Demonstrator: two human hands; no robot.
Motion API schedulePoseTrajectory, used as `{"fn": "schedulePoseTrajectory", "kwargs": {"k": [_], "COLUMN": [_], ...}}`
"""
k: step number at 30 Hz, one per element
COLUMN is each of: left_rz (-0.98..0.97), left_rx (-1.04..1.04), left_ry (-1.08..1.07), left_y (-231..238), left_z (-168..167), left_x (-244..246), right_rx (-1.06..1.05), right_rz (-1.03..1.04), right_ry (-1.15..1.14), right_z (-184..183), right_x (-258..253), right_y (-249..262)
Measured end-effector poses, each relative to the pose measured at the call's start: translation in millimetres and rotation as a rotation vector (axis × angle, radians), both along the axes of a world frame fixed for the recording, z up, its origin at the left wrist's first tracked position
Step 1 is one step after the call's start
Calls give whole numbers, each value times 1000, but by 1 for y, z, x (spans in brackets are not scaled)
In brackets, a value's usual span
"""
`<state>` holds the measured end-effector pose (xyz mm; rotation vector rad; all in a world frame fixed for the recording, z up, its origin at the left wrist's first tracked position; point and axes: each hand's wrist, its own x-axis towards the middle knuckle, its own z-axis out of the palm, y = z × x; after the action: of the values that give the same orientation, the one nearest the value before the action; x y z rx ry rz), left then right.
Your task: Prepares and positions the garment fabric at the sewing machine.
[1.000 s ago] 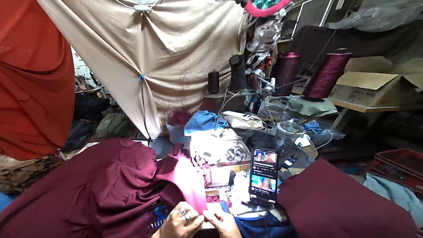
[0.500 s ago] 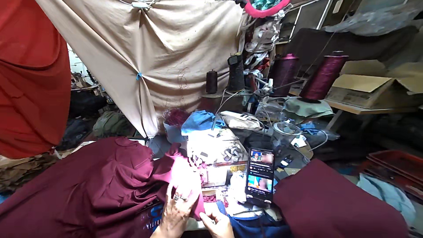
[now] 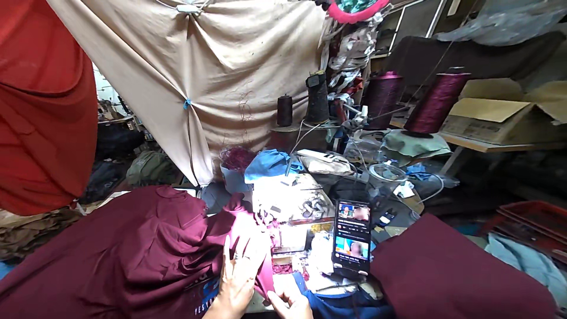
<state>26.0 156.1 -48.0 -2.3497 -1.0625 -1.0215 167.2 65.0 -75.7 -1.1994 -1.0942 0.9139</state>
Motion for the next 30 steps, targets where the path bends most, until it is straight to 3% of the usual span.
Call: {"fn": "schedulePoseTrajectory", "kwargs": {"k": [4,9,13,18,21,25,30], "left_rz": [-25,-58,-54,5,-54,-5,58], "left_rx": [-9,-9,-81,-69,-198,-628,-628], "left_ry": [-31,19,10,51,17,85,197], "left_y": [7,20,25,40,42,42,63], "left_z": [1,7,26,29,31,49,38], "left_x": [-1,-4,-2,2,1,6,11], "right_rx": [-3,-29,-68,-96,-97,-38,-80], "right_rz": [-54,-40,-47,-67,-62,-30,-17], "right_ry": [-50,-38,119,125,92,100,97], "right_z": [2,16,31,36,36,21,18], "right_x": [4,15,15,11,14,18,20], "right_y": [16,72,109,125,124,127,126]}}
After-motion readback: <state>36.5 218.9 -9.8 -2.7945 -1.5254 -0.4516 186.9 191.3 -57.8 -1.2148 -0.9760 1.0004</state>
